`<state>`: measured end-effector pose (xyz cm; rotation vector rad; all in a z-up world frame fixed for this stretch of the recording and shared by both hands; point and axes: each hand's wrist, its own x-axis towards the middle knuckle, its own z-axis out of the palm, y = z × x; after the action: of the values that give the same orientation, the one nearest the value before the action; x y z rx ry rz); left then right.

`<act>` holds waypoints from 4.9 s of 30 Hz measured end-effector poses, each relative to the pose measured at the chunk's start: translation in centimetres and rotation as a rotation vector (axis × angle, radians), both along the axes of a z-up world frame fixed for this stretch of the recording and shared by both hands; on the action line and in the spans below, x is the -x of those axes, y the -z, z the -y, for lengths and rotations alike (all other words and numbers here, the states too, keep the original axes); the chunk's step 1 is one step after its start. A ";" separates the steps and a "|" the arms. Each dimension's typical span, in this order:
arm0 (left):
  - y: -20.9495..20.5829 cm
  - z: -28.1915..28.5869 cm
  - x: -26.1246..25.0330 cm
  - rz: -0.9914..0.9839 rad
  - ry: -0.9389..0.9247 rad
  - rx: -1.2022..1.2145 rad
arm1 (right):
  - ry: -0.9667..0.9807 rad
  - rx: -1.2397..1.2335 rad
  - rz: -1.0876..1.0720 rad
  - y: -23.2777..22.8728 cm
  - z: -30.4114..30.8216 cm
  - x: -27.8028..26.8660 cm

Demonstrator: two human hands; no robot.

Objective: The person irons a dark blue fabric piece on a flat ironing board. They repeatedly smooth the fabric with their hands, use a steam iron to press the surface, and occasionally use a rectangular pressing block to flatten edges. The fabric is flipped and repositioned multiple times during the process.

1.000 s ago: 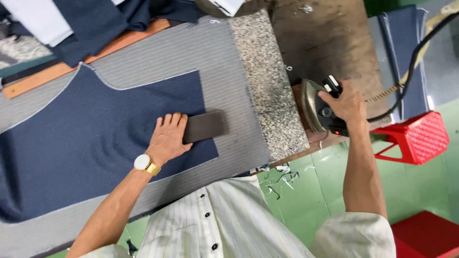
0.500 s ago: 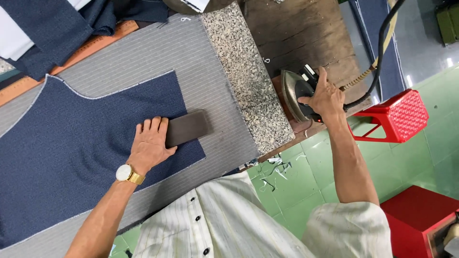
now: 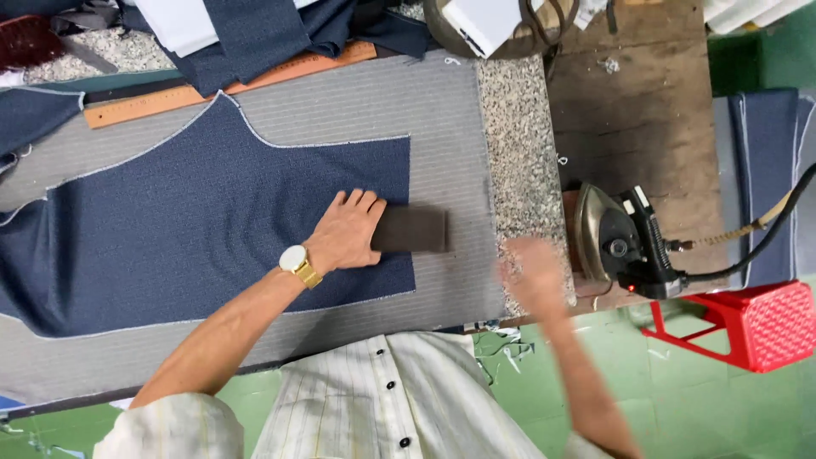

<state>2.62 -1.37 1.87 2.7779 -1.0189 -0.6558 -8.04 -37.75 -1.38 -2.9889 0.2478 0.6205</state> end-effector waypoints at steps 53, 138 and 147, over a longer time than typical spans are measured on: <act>-6.3 -13.4 1.1 0.700 -0.461 0.132 | -0.179 -0.810 0.722 -0.7 -16.3 -4.9; 4.4 -27.7 17.9 0.613 -1.127 0.225 | -0.721 -0.300 -0.483 -12.9 -32.8 -16.6; -3.1 -23.3 6.2 0.786 -0.764 0.532 | -0.724 -0.198 -0.554 -12.0 -27.8 -10.2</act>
<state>-3.54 21.98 4.93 2.5812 -0.0591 0.7274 2.12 -9.91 10.62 -2.5841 -0.8506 1.4220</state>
